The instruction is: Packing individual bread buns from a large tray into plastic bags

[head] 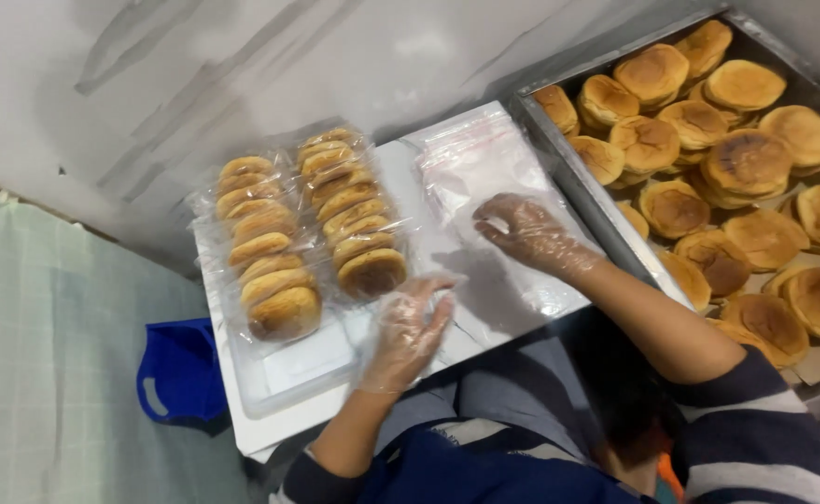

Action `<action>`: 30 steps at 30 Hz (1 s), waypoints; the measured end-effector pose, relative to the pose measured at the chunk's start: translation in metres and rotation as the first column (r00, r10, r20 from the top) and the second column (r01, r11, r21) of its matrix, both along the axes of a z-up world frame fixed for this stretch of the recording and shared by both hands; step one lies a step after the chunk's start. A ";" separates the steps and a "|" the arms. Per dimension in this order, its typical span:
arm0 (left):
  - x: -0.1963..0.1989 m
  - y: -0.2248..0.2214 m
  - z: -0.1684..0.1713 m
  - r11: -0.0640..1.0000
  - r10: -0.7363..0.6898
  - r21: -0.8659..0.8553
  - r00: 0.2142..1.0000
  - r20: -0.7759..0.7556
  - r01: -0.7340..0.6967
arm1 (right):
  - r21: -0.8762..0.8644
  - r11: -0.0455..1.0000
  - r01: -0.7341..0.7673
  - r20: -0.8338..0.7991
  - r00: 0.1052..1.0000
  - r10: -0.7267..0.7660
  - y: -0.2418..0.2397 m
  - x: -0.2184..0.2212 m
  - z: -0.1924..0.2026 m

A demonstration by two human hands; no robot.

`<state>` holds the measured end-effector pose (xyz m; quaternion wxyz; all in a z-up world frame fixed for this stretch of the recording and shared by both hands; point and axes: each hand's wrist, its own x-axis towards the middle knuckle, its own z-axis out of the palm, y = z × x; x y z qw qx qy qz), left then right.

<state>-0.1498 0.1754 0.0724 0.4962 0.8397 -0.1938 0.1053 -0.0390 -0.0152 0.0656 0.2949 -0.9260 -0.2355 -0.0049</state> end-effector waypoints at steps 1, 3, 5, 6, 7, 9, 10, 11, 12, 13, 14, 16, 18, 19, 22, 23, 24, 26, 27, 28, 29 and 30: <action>0.005 -0.016 -0.007 1.000 -0.014 -0.004 1.000 0.006 0.014 | -0.004 1.000 0.014 0.006 1.000 -0.014 -0.018 0.001 0.001; 0.015 -0.047 -0.021 0.999 -0.052 -0.010 0.998 -0.047 0.052 | -0.129 0.977 0.171 0.116 0.981 -0.157 -0.052 0.003 0.002; 0.047 -0.072 -0.054 1.000 0.009 0.017 1.000 0.011 -0.009 | -0.240 0.941 0.237 0.200 0.961 -0.191 -0.077 -0.001 -0.005; 0.064 -0.085 -0.070 0.996 0.078 0.040 0.994 0.070 -0.081 | -0.340 0.892 0.297 0.284 0.937 -0.204 -0.089 -0.001 -0.008; 0.078 -0.089 -0.081 0.996 0.077 0.037 0.994 0.075 -0.080 | -0.341 0.891 0.301 0.290 0.935 -0.205 -0.097 -0.003 -0.013; 0.107 -0.098 -0.102 0.939 0.339 0.011 0.933 0.123 -0.343 | -0.333 0.866 0.373 0.339 0.904 -0.259 -0.113 -0.007 -0.023; 0.114 -0.101 -0.103 0.939 0.340 0.005 0.932 0.128 -0.344 | -0.334 0.865 0.374 0.345 0.903 -0.257 -0.118 -0.008 -0.025; 0.121 -0.104 -0.105 0.901 0.426 0.015 0.890 0.164 -0.434 | -0.310 0.862 0.400 0.357 0.890 -0.284 -0.123 -0.009 -0.026; 0.126 -0.105 -0.108 0.853 0.506 0.029 0.840 0.197 -0.521 | -0.285 0.860 0.422 0.360 0.879 -0.312 -0.125 -0.011 -0.030; 0.132 -0.113 -0.112 0.852 0.508 0.029 0.839 0.196 -0.523 | -0.285 0.861 0.420 0.359 0.880 -0.310 -0.123 -0.012 -0.027; 0.137 -0.121 -0.115 0.790 0.572 0.121 0.794 0.207 -0.601 | -0.264 0.865 0.427 0.414 0.860 -0.298 -0.120 -0.015 -0.024; 0.144 -0.129 -0.108 0.715 0.629 0.207 0.744 0.224 -0.667 | -0.243 0.868 0.433 0.470 0.835 -0.285 -0.120 -0.015 -0.026; 0.148 -0.129 -0.085 0.672 0.650 0.462 0.760 0.006 -0.579 | -0.211 0.896 0.392 0.510 0.826 -0.241 -0.124 -0.009 -0.034; 0.149 -0.124 -0.077 0.674 0.649 0.459 0.761 0.006 -0.579 | -0.212 0.894 0.394 0.513 0.824 -0.242 -0.127 -0.008 -0.038; 0.151 -0.111 -0.051 0.713 0.609 0.593 0.750 -0.258 -0.374 | -0.175 0.900 0.399 0.571 0.786 -0.238 -0.130 -0.004 -0.043; 0.148 -0.109 -0.044 0.719 0.598 0.611 0.743 -0.301 -0.331 | -0.183 0.897 0.403 0.558 0.793 -0.243 -0.128 -0.006 -0.039; 0.145 -0.107 -0.037 0.723 0.587 0.629 0.733 -0.343 -0.285 | -0.190 0.893 0.409 0.544 0.800 -0.251 -0.126 -0.008 -0.036; 0.146 -0.104 -0.039 0.717 0.594 0.631 0.733 -0.332 -0.295 | -0.242 0.868 0.434 0.466 0.836 -0.288 -0.117 -0.013 -0.019; 0.146 -0.103 -0.040 0.712 0.603 0.631 0.729 -0.325 -0.307 | -0.299 0.843 0.448 0.383 0.865 -0.323 -0.112 -0.016 -0.010; 0.149 -0.103 -0.049 0.714 0.597 0.633 0.733 -0.325 -0.301 | -0.299 0.840 0.454 0.382 0.863 -0.330 -0.109 -0.014 -0.007; 0.153 -0.103 -0.057 0.717 0.594 0.621 0.744 -0.306 -0.317 | -0.309 0.835 0.455 0.331 0.875 -0.354 -0.106 -0.013 -0.004; 0.156 -0.105 -0.067 0.722 0.589 0.608 0.754 -0.290 -0.330 | -0.322 0.830 0.456 0.277 0.884 -0.378 -0.104 -0.012 -0.001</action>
